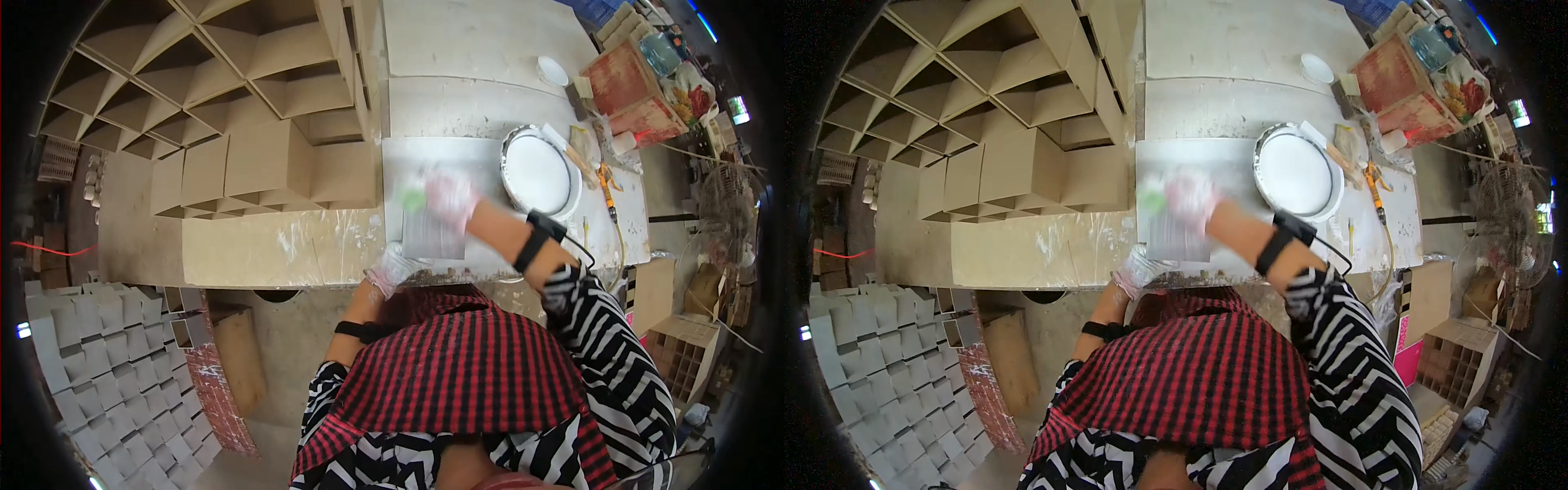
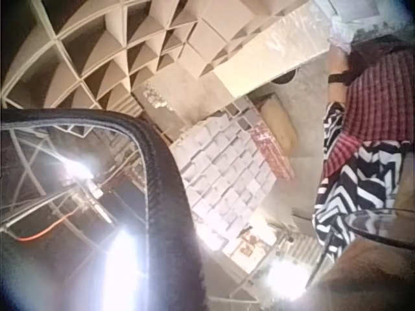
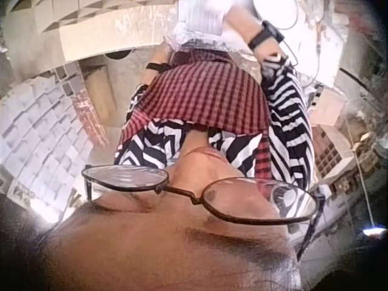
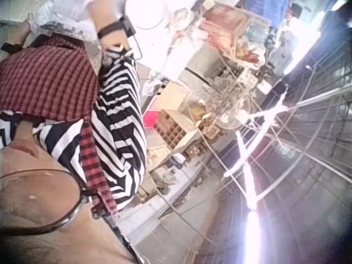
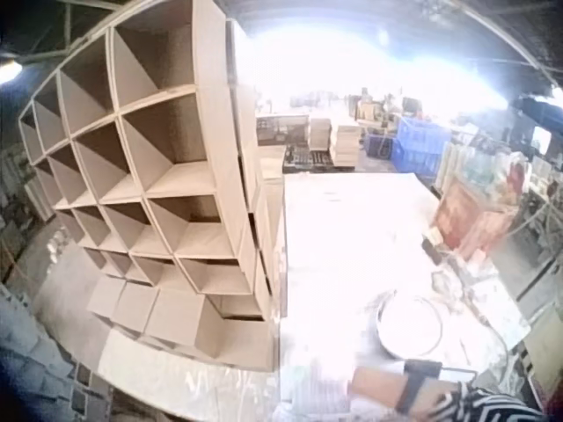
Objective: Painting the exterior and interior of a small wooden box using a cloth/sponge and white paint.
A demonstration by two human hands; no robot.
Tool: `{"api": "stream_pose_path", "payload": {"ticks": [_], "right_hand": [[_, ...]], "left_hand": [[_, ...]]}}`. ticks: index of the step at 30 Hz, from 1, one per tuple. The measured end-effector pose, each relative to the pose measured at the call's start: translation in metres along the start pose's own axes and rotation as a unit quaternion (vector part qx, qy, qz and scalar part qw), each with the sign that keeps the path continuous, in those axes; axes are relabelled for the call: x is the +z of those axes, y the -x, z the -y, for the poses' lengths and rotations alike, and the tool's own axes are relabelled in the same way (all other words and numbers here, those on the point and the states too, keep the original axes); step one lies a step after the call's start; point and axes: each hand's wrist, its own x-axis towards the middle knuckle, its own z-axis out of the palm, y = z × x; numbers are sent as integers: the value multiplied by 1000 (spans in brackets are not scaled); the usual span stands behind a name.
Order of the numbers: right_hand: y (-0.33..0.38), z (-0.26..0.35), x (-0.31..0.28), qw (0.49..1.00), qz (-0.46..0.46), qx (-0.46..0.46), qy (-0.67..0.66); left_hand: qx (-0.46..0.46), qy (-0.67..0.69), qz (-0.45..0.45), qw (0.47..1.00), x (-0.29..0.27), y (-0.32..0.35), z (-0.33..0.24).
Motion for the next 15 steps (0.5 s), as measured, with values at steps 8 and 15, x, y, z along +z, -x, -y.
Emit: {"api": "stream_pose_path", "payload": {"ticks": [8,15], "right_hand": [[37,15,-77,966,-157,189,-77],[77,-37,-38,931,-244,224,-150]], "left_hand": [[99,414,7,905,-30,0,-2],[-103,730,74,671,-40,-50,-49]]}}
